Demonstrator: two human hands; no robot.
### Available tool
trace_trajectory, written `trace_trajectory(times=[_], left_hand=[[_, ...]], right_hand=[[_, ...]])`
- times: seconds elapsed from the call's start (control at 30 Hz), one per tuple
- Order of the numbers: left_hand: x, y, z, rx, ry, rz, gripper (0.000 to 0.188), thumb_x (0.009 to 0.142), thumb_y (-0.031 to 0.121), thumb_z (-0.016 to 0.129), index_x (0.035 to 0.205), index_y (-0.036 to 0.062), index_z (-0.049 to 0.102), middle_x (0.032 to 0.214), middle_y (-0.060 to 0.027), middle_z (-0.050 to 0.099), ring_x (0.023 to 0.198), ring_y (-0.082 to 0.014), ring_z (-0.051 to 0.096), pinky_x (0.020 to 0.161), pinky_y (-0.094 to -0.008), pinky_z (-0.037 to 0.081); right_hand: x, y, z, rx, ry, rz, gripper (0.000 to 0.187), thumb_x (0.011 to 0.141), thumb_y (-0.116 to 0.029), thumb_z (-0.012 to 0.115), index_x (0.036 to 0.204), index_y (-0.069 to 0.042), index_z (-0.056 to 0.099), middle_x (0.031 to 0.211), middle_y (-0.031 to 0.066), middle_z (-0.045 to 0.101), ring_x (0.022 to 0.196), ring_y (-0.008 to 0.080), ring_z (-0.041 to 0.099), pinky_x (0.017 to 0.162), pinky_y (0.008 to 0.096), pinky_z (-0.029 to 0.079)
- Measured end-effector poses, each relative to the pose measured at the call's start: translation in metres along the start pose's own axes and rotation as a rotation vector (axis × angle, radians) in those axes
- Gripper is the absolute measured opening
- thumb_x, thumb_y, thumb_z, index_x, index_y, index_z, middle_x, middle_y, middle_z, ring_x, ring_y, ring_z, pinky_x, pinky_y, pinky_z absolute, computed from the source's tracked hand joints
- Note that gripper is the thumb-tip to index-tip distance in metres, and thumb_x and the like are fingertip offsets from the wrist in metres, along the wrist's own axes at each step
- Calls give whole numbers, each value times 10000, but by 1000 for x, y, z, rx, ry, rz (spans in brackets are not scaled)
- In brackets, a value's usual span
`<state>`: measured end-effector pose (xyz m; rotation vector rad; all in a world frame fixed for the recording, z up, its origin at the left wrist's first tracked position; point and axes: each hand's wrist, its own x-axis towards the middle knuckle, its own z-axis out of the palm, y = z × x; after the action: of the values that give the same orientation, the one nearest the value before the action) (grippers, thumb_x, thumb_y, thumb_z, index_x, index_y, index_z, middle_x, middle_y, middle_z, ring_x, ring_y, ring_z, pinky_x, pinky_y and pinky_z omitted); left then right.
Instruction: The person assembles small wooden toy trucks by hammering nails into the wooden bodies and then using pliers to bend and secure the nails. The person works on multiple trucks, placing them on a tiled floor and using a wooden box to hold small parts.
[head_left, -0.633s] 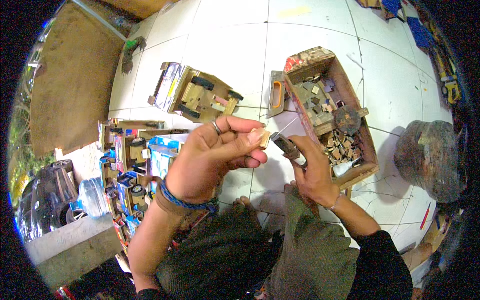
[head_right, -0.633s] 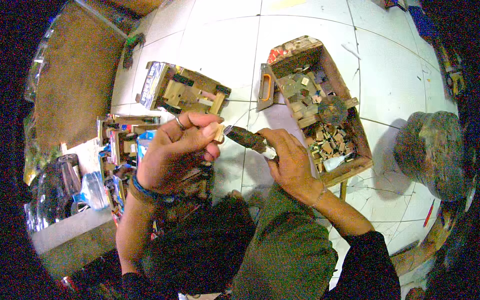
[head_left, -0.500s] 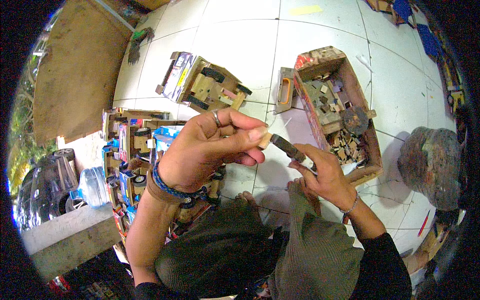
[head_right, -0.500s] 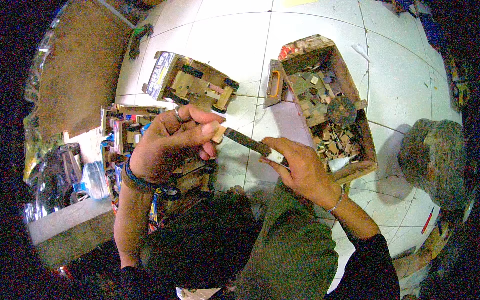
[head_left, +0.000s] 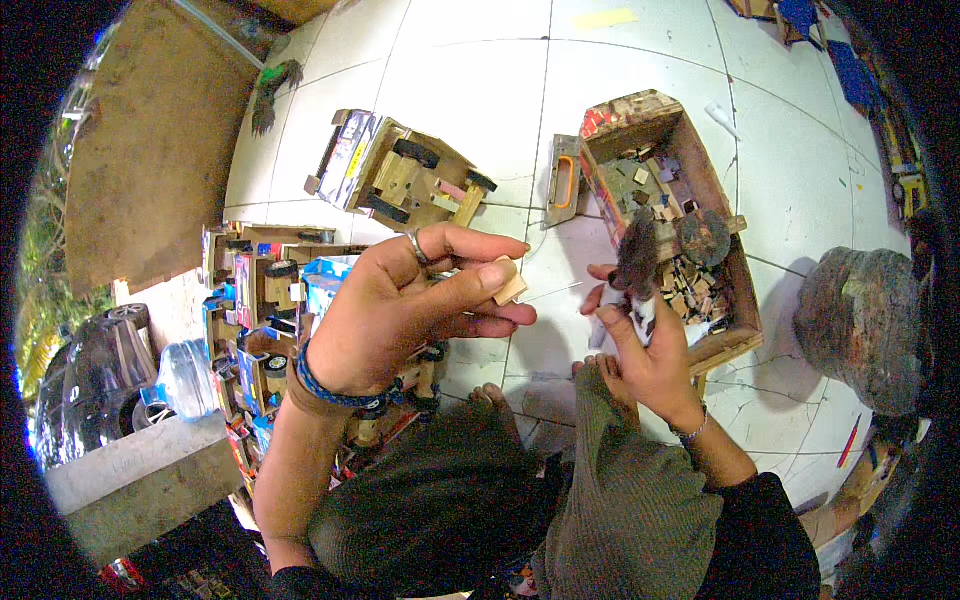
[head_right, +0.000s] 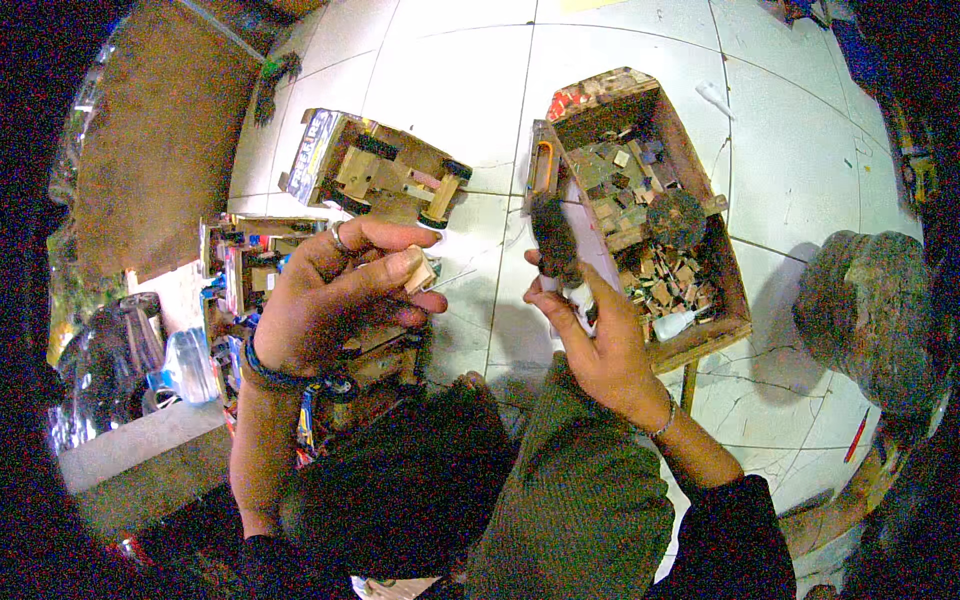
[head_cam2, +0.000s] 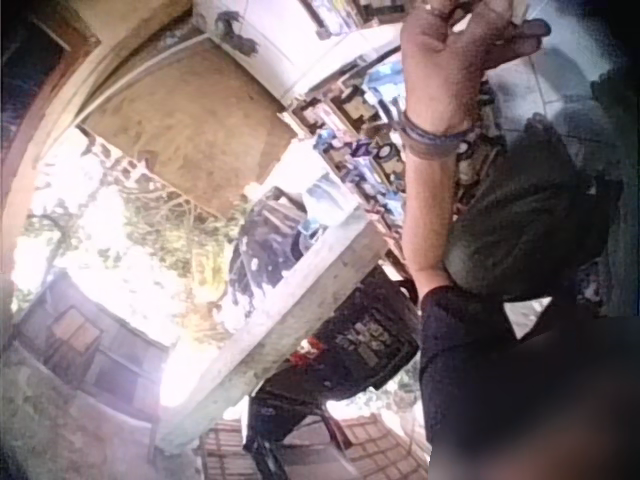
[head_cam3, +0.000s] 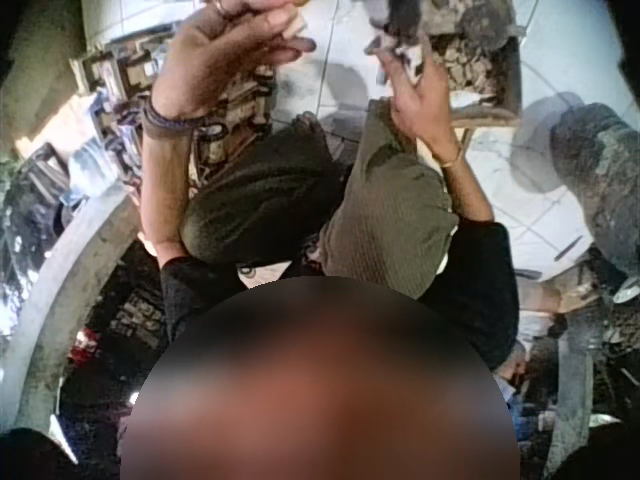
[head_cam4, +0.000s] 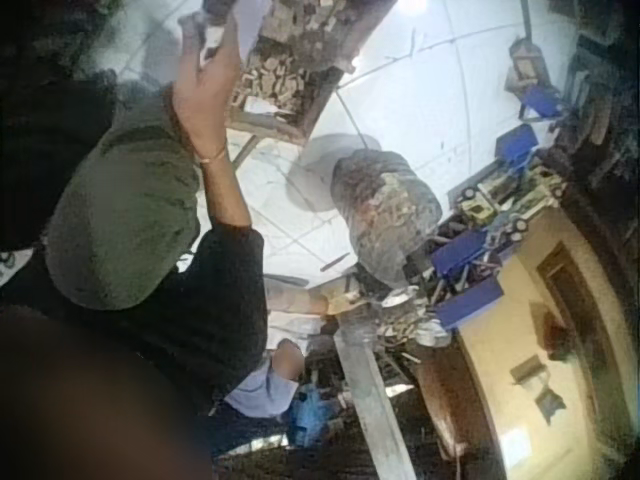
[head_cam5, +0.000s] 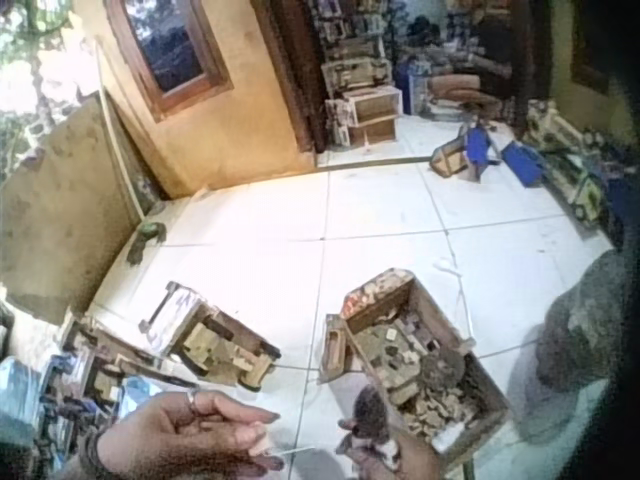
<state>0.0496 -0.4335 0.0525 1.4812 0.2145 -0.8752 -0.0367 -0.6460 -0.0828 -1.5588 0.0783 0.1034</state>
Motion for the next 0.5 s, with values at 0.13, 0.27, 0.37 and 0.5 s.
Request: trace_trajectory(times=[0.13,0.27,0.37,0.5], left_hand=[[5,-10,7,11,43,-5,324,972,150,645,1221,-50,589,1113,-118,666,992,-196,686,896,-318,569],[14,-21,9,36,-4,49,355,960,152,663,1243,-49,585,1140,-110,654,1056,-183,656,909,-317,555],[14,-25,6,31,-12,63,355,961,159,662,1240,-50,593,1117,-112,671,1020,-178,671,897,-312,557],[13,-26,4,94,-49,45,343,961,153,663,1229,-53,611,1060,-109,699,945,-168,690,858,-292,562]], right_hand=[[0,-18,-1,256,-54,16,321,894,-114,735,1190,-49,632,964,10,689,816,68,614,720,256,509],[3,-26,13,309,56,-43,225,866,-94,769,1047,-25,656,937,6,679,756,80,617,680,248,506],[5,-24,14,344,54,0,196,868,-114,769,1012,-28,667,904,9,688,741,82,621,665,242,498],[7,-17,18,375,70,-16,154,881,-142,758,941,-30,671,834,6,683,734,80,620,660,239,489]])
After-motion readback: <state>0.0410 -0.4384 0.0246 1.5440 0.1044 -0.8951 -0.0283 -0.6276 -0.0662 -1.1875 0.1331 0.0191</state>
